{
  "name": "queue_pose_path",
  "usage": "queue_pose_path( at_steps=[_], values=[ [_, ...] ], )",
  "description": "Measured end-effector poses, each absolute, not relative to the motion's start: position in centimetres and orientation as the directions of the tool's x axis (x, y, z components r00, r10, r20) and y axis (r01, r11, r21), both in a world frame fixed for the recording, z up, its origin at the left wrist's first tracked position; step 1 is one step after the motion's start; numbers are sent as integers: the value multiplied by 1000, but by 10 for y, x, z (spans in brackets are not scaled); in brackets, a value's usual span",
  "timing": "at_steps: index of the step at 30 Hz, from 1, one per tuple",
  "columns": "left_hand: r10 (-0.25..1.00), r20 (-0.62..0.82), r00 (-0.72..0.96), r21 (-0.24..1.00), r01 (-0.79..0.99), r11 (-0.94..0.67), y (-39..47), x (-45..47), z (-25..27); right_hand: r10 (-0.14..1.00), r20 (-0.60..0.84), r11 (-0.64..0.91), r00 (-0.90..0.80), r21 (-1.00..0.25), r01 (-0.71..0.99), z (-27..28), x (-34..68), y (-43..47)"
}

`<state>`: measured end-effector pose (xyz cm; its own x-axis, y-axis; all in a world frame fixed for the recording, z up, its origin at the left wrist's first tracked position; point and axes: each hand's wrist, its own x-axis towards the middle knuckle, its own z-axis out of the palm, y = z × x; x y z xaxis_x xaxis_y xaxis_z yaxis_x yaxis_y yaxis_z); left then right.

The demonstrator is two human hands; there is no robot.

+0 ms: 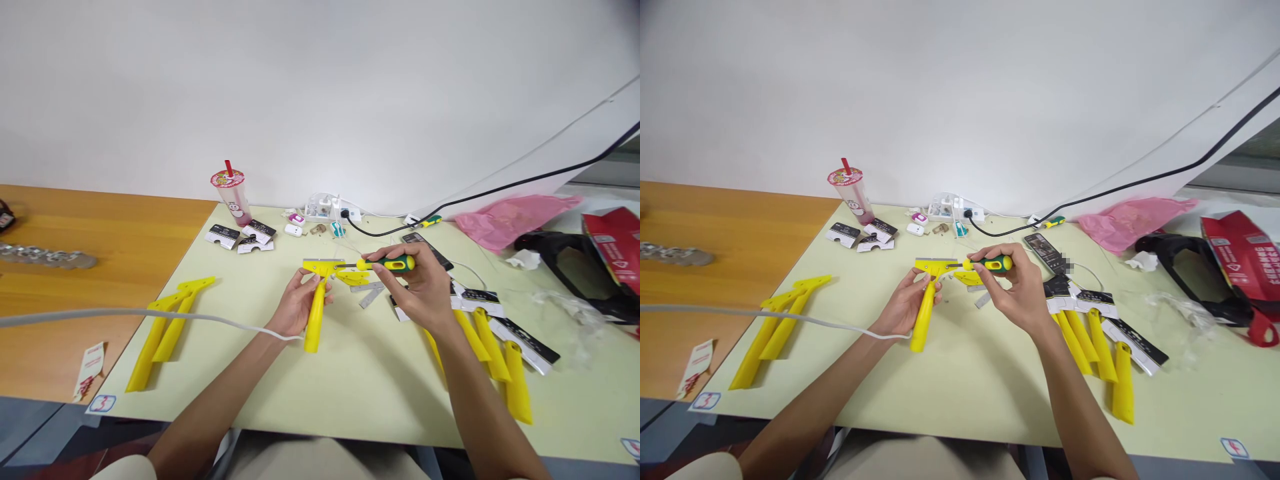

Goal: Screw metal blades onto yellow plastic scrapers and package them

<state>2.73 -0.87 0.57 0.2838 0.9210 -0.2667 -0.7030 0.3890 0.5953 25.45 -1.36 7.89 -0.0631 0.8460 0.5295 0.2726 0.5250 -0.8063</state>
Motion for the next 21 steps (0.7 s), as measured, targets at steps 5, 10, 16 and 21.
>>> queue_pose_path(
  at_steps=[5, 10, 16, 21],
  values=[
    [923, -270, 274, 596, -705, 383, -8, 27, 6, 845, 529, 527, -74, -803, 280, 78, 255, -13],
    [924, -270, 271, 603, -700, 381, -8, 28, 4, 839, 535, 536, -98, -784, 314, 79, 255, -12],
    [931, -251, 267, 612, -701, 366, -8, 28, 4, 738, 631, 654, -239, -583, 481, 89, 256, -4],
    [939, -225, 260, 602, -721, 344, -8, 27, 7, 565, 724, 786, -396, -325, 527, 103, 250, 7]
  ],
)
